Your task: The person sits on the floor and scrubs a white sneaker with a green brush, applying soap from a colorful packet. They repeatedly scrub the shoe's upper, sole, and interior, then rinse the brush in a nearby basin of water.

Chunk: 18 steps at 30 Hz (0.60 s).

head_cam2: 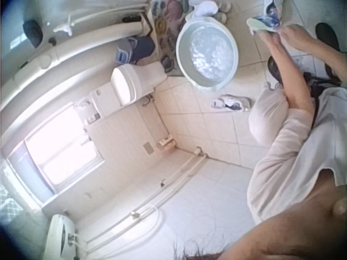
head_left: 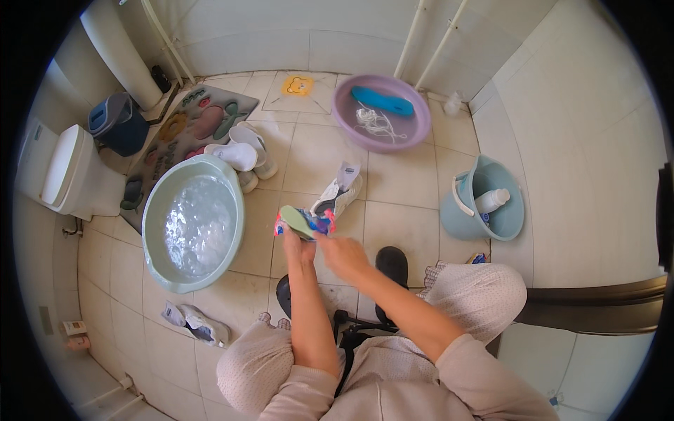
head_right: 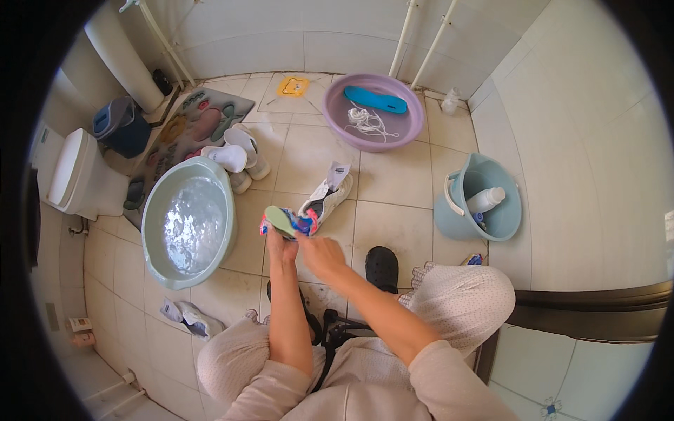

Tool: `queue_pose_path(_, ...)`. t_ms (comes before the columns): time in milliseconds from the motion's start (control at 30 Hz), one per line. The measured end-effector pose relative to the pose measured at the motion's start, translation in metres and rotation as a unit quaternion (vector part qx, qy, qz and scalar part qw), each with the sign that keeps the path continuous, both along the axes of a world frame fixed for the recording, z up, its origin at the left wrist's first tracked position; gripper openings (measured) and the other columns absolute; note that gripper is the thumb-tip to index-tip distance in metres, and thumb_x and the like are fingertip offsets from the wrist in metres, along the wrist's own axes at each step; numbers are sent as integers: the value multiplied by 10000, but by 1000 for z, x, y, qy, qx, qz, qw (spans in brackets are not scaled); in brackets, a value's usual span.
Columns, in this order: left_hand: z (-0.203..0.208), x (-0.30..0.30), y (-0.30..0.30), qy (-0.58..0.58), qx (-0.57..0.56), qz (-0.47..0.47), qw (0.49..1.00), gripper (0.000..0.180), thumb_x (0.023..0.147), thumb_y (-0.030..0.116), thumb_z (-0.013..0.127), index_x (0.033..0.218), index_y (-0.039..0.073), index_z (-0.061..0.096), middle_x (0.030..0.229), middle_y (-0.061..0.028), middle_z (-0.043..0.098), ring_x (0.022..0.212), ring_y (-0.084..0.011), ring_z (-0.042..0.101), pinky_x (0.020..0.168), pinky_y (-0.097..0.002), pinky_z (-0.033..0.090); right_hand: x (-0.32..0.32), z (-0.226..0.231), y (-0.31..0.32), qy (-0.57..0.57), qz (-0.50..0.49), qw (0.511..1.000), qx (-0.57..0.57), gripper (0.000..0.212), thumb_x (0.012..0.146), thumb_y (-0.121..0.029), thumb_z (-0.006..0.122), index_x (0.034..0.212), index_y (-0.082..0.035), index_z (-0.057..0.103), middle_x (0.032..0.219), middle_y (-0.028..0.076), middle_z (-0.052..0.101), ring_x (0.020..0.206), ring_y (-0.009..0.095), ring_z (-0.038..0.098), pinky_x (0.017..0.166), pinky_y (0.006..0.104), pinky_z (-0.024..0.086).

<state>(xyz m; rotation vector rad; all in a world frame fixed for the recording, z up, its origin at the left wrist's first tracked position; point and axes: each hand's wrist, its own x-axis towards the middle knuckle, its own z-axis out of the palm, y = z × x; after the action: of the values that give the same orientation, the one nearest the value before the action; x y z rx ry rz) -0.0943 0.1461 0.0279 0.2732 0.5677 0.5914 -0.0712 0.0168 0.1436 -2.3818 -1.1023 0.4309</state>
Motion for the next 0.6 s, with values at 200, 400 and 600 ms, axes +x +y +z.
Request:
queue_pose_path(200, 16, -10, 2, -22, -43, 1, 999, 364, 961, 335, 362, 1098, 39, 522, 1050, -134, 595, 960, -261, 580, 826, -392, 493, 10, 8, -18, 49, -4, 999, -16, 290, 870, -142, 453, 1116, -133, 605, 766, 206, 620, 684, 378, 603, 594, 461, 471)
queue_pose_path(400, 1, -9, 21, -80, -9, 3, 997, 480, 959, 444, 291, 1139, 57, 511, 1067, -120, 594, 1007, -284, 560, 881, -459, 454, -13, 0, -14, 43, 33, 998, 33, 319, 878, -128, 428, 1164, -132, 570, 707, 201, 606, 640, 372, 599, 553, 483, 461)
queue_pose_path(600, 22, 5, -6, -3, -58, 21, 998, 519, 966, 458, 234, 1202, 65, 477, 1142, -115, 560, 1031, -264, 547, 909, -426, 448, 11, 2, -2, -47, -4, 999, 8, 324, 866, -142, 461, 1174, -92, 548, 685, 189, 606, 620, 376, 592, 546, 491, 455)
